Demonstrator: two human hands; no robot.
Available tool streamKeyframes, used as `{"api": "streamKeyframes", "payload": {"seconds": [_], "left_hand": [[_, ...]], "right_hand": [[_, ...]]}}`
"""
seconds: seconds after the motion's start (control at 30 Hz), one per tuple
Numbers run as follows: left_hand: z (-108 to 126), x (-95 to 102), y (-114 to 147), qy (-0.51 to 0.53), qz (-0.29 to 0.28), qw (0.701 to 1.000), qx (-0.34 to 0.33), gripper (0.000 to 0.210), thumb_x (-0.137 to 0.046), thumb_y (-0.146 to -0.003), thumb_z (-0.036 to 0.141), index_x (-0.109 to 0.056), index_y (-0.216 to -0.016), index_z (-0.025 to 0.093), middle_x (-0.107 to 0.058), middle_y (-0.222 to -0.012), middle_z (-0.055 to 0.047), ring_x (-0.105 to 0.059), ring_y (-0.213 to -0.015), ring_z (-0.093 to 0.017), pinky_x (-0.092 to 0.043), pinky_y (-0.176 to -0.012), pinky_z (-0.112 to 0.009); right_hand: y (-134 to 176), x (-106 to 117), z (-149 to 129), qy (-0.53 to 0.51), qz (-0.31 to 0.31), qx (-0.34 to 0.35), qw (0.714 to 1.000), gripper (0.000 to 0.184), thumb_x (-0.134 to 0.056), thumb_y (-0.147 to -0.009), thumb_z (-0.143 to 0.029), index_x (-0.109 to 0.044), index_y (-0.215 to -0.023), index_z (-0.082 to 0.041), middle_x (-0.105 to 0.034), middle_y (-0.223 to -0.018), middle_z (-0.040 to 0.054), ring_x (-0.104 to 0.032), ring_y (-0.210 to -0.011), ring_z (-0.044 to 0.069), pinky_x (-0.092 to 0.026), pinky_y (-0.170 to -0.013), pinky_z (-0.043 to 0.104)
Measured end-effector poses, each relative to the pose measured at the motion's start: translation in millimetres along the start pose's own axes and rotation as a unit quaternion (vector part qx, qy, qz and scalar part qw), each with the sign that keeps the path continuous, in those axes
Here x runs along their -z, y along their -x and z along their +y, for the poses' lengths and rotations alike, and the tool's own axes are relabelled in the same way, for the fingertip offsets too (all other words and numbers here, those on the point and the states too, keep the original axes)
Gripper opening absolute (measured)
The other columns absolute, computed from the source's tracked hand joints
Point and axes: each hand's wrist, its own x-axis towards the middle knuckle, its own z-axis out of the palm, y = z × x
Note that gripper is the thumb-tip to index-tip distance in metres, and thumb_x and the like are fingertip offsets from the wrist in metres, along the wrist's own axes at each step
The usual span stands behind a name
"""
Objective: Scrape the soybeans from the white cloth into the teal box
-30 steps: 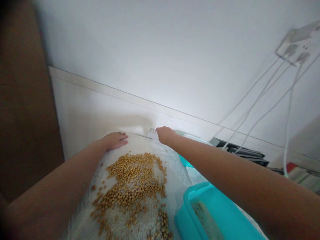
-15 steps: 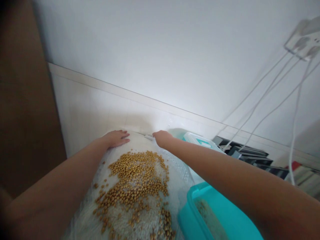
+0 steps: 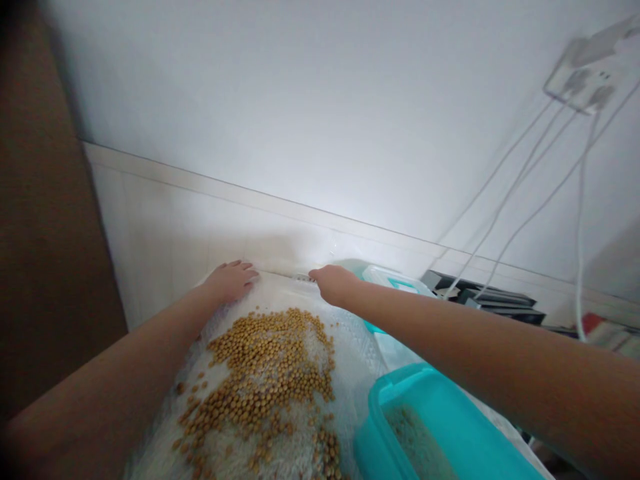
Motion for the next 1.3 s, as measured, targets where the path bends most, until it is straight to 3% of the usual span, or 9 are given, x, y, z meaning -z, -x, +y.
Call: {"api": "streamKeyframes", "payload": {"seconds": [0.07, 0.13, 0.23, 0.37, 0.57, 0.93, 1.17, 1.3], "left_hand": [[17, -1.6, -7, 0.028, -0.004, 0.998, -0.062, 0.047, -0.036, -0.093, 0.026, -0.057, -0.135, 0.027, -0.047, -0.149, -0.003, -0.042, -0.137, -0.023, -0.029, -0.114, -0.039], [30, -6.2, -14, 0.043, -0.068, 0.991, -0.106, 0.048, -0.033, -0.094, 0.027, -0.056, -0.137, 0.028, -0.048, -0.148, -0.002, -0.044, -0.135, -0.021, -0.030, -0.113, -0.037], [32, -14.1, -19, 0.037, -0.107, 0.988, -0.102, 0.051, -0.028, -0.096, 0.034, -0.051, -0.141, 0.025, -0.042, -0.152, -0.003, -0.039, -0.139, -0.020, -0.027, -0.115, -0.035], [19, -17.8, -20, 0.053, -0.094, 0.991, -0.074, 0.056, -0.020, -0.098, 0.039, -0.049, -0.142, 0.020, -0.041, -0.153, -0.004, -0.037, -0.140, -0.016, -0.023, -0.116, -0.030], [16, -19.9, -21, 0.098, -0.080, 0.991, -0.042, 0.064, -0.017, -0.096, 0.048, -0.048, -0.142, 0.017, -0.042, -0.151, -0.008, -0.039, -0.140, -0.021, -0.025, -0.115, -0.036], [13, -21.7, -18, 0.095, -0.079, 0.991, -0.044, 0.065, -0.015, -0.096, 0.054, -0.047, -0.144, 0.023, -0.038, -0.154, -0.006, -0.033, -0.143, -0.021, -0.022, -0.116, -0.039], [14, -21.3, -17, 0.108, -0.075, 0.990, -0.041, 0.066, -0.016, -0.096, 0.055, -0.046, -0.145, 0.021, -0.039, -0.153, -0.008, -0.034, -0.143, -0.023, -0.023, -0.116, -0.040], [13, -21.7, -17, 0.089, -0.083, 0.991, -0.057, 0.062, -0.016, -0.097, 0.054, -0.045, -0.145, 0.026, -0.038, -0.154, -0.006, -0.034, -0.142, -0.021, -0.023, -0.116, -0.039]], "right_hand": [[2, -2, 3, -0.002, 0.000, -0.006, 1.000, 0.035, -0.046, -0.089, -0.014, -0.065, -0.118, -0.017, -0.072, -0.104, 0.0160, -0.068, -0.093, 0.024, -0.044, -0.070, 0.028], [5, -4, 3, -0.005, -0.003, -0.008, 1.000, 0.035, -0.046, -0.089, -0.015, -0.066, -0.118, -0.018, -0.072, -0.103, 0.0155, -0.068, -0.091, 0.024, -0.043, -0.068, 0.028], [12, -5, 3, -0.012, -0.011, -0.017, 1.000, 0.037, -0.047, -0.087, -0.015, -0.065, -0.119, -0.020, -0.072, -0.103, 0.0151, -0.068, -0.090, 0.024, -0.042, -0.066, 0.028], [19, -4, 9, -0.012, -0.013, -0.035, 0.999, 0.038, -0.048, -0.085, -0.013, -0.065, -0.118, -0.019, -0.072, -0.103, 0.0152, -0.067, -0.093, 0.025, -0.042, -0.066, 0.027], [19, 1, 28, -0.003, -0.006, -0.083, 0.997, 0.040, -0.048, -0.083, -0.008, -0.065, -0.118, -0.018, -0.070, -0.106, 0.0156, -0.066, -0.095, 0.024, -0.045, -0.072, 0.028], [3, -19, 18, -0.013, -0.038, -0.046, 0.998, 0.038, -0.045, -0.090, -0.010, -0.064, -0.122, -0.016, -0.071, -0.110, 0.0165, -0.067, -0.100, 0.023, -0.047, -0.079, 0.028], [47, -8, -8, -0.031, -0.042, -0.007, 0.999, 0.031, -0.049, -0.087, -0.012, -0.070, -0.109, -0.017, -0.073, -0.098, 0.0148, -0.068, -0.093, 0.023, -0.046, -0.073, 0.028], [66, 1, -23, -0.044, -0.053, 0.006, 0.998, 0.025, -0.050, -0.088, -0.015, -0.070, -0.102, -0.019, -0.074, -0.093, 0.0128, -0.069, -0.089, 0.022, -0.043, -0.068, 0.027]]}}
